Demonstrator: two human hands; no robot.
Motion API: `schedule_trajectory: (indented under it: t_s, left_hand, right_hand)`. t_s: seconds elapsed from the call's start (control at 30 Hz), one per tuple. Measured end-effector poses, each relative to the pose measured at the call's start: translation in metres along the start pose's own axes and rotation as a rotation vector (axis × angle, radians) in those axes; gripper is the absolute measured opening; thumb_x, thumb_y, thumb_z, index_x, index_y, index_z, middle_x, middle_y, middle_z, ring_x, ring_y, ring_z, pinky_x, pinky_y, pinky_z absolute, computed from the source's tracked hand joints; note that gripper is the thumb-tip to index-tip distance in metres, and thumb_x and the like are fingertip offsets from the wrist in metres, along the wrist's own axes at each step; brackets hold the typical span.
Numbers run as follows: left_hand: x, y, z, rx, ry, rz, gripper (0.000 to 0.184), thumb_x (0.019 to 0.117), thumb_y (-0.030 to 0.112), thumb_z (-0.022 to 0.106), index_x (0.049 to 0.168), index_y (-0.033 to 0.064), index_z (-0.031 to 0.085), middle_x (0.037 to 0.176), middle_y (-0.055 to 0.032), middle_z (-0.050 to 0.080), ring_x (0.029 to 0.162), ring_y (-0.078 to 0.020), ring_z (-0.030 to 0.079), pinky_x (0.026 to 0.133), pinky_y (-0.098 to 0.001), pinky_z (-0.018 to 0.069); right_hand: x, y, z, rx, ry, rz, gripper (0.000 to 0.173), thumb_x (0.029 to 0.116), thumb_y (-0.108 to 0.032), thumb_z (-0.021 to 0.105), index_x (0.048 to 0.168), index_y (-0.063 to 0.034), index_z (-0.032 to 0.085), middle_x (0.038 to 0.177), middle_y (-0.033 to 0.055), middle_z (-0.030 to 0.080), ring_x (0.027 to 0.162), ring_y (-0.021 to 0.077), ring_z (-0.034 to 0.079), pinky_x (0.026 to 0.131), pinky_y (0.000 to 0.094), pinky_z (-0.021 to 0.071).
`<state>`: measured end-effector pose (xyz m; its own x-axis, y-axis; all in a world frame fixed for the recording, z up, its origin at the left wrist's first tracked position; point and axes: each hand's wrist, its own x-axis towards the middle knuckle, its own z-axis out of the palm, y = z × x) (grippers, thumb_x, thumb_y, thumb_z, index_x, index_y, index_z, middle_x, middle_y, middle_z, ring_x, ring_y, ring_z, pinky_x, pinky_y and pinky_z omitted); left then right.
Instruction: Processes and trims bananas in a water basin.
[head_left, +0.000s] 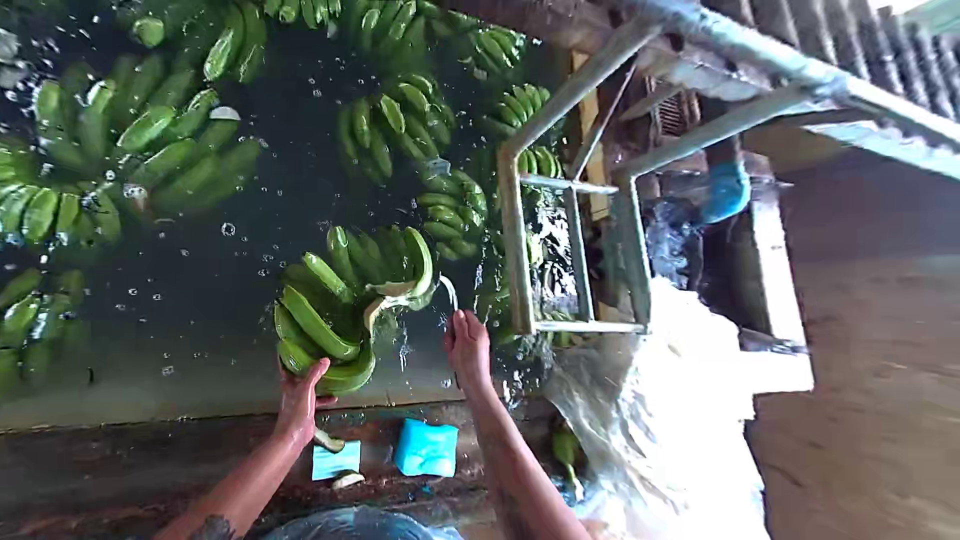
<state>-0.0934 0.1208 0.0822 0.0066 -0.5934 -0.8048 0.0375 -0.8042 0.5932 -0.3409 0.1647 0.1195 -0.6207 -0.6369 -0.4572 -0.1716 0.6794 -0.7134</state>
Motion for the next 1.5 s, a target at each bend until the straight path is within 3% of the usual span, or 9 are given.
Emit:
schedule_trajectory:
  t_s: [0.1,0.43,0.67,0.83,0.97,1.07,1.17,1.33,1.5]
  left_hand:
    - [-0.007,-0.005,0.004,0.01,0.032,0.066,0.093,0.0953,0.024,0.072,0.164,0.0227,0.009,0.153,-0.0253,0.039,0.106,-0.04,0.066,0.064,-0.0504,0.0603]
    - [-0.019,-0.014,0.021,-0.021,0.107,0.101,0.095,0.0967,0.03,0.071,0.165,0.0241,0.004,0.156,-0.0296,0.026,0.108,-0.0433,0.063,0.067,-0.0521,0.0606]
    - [-0.034,-0.026,0.037,-0.152,0.085,0.075,0.092,0.0994,0.028,0.067,0.165,0.0315,0.001,0.161,-0.0268,0.02,0.114,-0.0447,0.061,0.069,-0.0549,0.0609]
    - [-0.005,-0.021,-0.005,-0.086,0.066,-0.003,0.065,0.1083,0.043,0.042,0.163,0.0256,0.011,0.142,-0.0225,0.053,0.097,-0.0377,0.069,0.062,-0.0523,0.0595]
    - [0.015,0.005,-0.034,0.442,0.169,0.306,0.078,0.1052,0.04,0.049,0.165,0.0112,0.008,0.163,-0.0268,0.024,0.145,-0.0387,0.037,0.112,-0.0562,0.039]
    - [0.033,0.019,-0.022,1.044,0.119,0.887,0.092,0.091,0.04,0.067,0.157,-0.0082,0.026,0.157,-0.0442,0.021,0.144,-0.0641,0.022,0.117,-0.073,0.0178]
    - [0.061,0.022,0.016,1.595,-0.177,0.594,0.084,0.097,0.037,0.066,0.162,0.0038,0.023,0.153,-0.0322,0.042,0.146,-0.0497,0.035,0.122,-0.0685,0.0072]
    - [0.11,0.001,0.024,1.572,-0.197,0.303,0.054,0.1105,0.026,0.041,0.159,0.0048,0.032,0.147,-0.0306,0.049,0.137,-0.0477,0.047,0.113,-0.0591,0.0378]
    - [0.118,0.032,0.033,1.43,-0.298,0.315,0.053,0.1071,0.036,0.051,0.153,0.0087,0.044,0.134,-0.0273,0.061,0.127,-0.0452,0.057,0.109,-0.0607,0.0417]
  right_hand:
    - [0.014,-0.021,0.014,-0.524,-0.145,0.049,0.043,0.1117,-0.034,0.038,0.13,-0.0027,0.061,0.103,0.0216,0.071,0.101,0.0386,0.07,0.089,0.0585,0.0533]
    - [0.03,-0.017,0.073,-0.547,-0.362,0.123,0.045,0.1126,-0.032,0.034,0.137,-0.0013,0.057,0.122,0.0258,0.068,0.117,0.0417,0.066,0.099,0.0592,0.0512]
    - [0.027,0.002,0.067,-0.47,-0.395,0.107,0.046,0.1126,-0.032,0.034,0.13,0.001,0.061,0.114,0.0242,0.069,0.108,0.038,0.068,0.095,0.056,0.0529]
    - [-0.005,0.025,0.001,0.145,-0.465,0.199,0.034,0.1123,-0.024,0.033,0.11,0.001,0.057,0.067,-0.0023,0.049,0.048,0.005,0.043,0.045,0.0225,0.04]
    - [0.005,0.068,-0.012,0.036,-0.214,0.174,0.036,0.1128,-0.027,0.038,0.118,0.0041,0.055,0.072,0.0034,0.053,0.053,0.0111,0.051,0.051,0.0292,0.0483]
    - [-0.01,0.111,0.009,-0.094,-0.144,0.194,0.043,0.1059,-0.029,0.057,0.13,0.006,0.052,0.082,0.0142,0.064,0.063,0.0226,0.064,0.064,0.0427,0.0575]
    - [-0.03,0.13,0.037,-0.232,-0.018,0.17,0.041,0.103,-0.027,0.061,0.13,0.0041,0.057,0.095,0.0217,0.069,0.084,0.0346,0.07,0.08,0.0544,0.0564]
    - [-0.035,0.127,0.046,-0.271,0.063,0.108,0.034,0.1032,-0.023,0.061,0.124,0.0039,0.063,0.092,0.0215,0.071,0.086,0.0365,0.071,0.082,0.055,0.0561]
    - [-0.036,0.133,0.047,-0.259,0.098,0.084,0.033,0.1024,-0.023,0.062,0.122,0.0033,0.064,0.09,0.0199,0.071,0.083,0.035,0.071,0.08,0.0539,0.0566]
